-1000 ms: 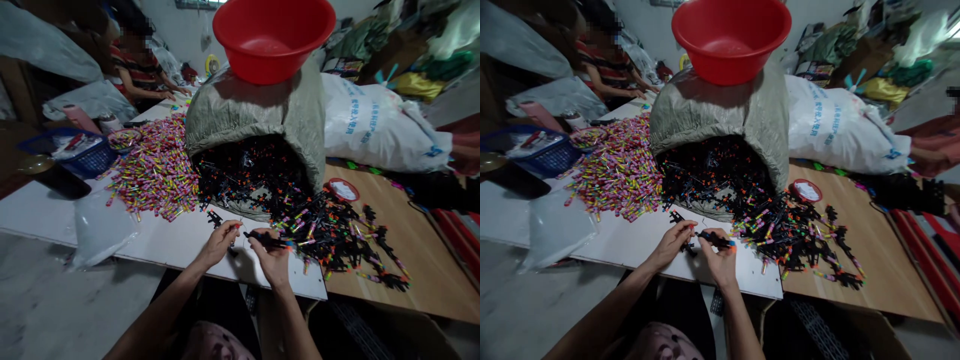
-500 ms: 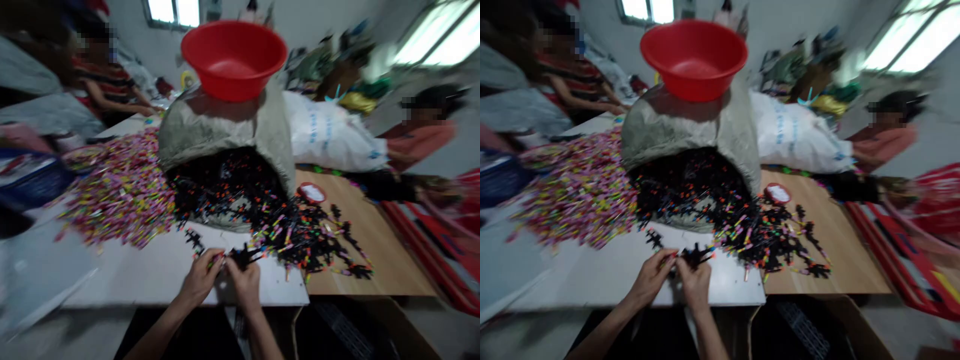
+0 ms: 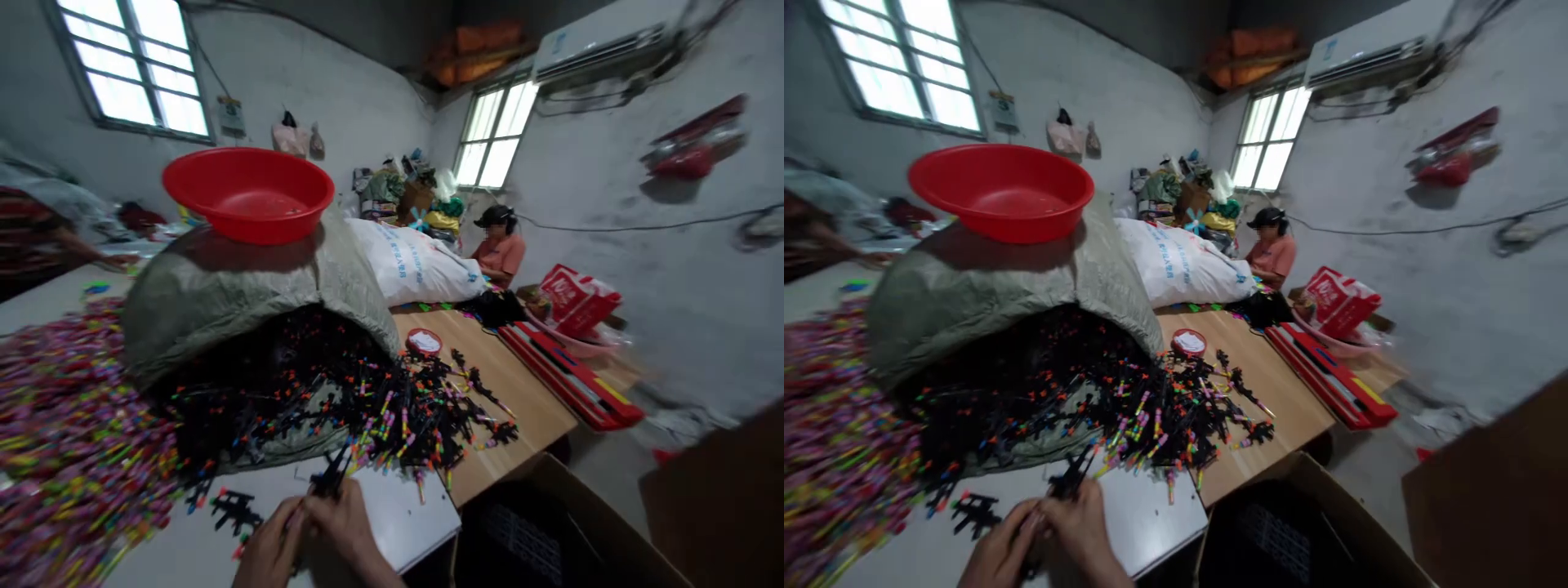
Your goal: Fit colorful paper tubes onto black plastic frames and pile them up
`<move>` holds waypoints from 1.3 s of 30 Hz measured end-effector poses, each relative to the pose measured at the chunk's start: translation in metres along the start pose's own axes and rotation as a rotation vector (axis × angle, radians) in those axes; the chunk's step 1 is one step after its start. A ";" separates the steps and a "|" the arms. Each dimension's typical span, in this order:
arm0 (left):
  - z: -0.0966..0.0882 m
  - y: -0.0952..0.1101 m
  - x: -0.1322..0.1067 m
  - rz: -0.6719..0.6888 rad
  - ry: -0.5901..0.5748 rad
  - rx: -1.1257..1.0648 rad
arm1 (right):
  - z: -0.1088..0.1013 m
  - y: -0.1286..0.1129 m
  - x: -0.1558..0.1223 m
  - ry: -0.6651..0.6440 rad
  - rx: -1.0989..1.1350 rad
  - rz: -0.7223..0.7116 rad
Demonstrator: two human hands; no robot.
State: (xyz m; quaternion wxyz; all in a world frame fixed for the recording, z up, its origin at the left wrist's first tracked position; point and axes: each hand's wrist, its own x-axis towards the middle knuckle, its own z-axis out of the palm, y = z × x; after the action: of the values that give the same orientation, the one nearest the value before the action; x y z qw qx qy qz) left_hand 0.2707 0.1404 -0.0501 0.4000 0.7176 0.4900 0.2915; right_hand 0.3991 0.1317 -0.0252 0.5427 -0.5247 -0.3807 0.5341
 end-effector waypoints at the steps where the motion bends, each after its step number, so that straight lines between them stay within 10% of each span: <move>1: -0.012 0.017 0.016 0.051 0.004 0.048 | -0.003 -0.008 0.006 0.032 -0.012 -0.030; 7: -0.098 0.147 0.110 0.185 0.320 0.513 | -0.033 -0.039 0.030 0.170 -0.160 -0.129; 10: -0.093 0.164 0.116 0.195 0.115 0.827 | -0.060 -0.048 0.034 0.274 -0.377 -0.234; 13: -0.071 0.138 0.106 0.191 -0.259 0.912 | -0.094 -0.068 0.037 0.520 -0.714 -0.290; 17: -0.067 0.116 0.099 0.095 -0.020 0.939 | -0.105 -0.082 0.039 0.751 -1.058 -0.270; 25: -0.121 0.132 0.111 0.037 0.364 1.050 | 0.047 0.058 0.030 -0.163 -1.582 -0.539; 27: -0.125 0.105 0.106 0.098 0.189 1.066 | 0.065 0.084 0.026 -0.225 -1.666 -0.530; 31: -0.127 0.029 0.067 0.003 -0.187 0.824 | 0.054 0.081 0.004 -0.348 -1.590 -0.617; 39: -0.161 -0.041 -0.008 -0.431 0.174 0.704 | 0.036 0.052 0.013 -0.399 -1.069 -0.457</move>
State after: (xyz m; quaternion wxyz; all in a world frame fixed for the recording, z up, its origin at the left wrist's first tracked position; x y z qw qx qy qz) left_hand 0.1180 0.1872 -0.0034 0.1392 0.6643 0.7304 0.0757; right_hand 0.3563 0.1441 -0.0717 0.2236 -0.5192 -0.7930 0.2273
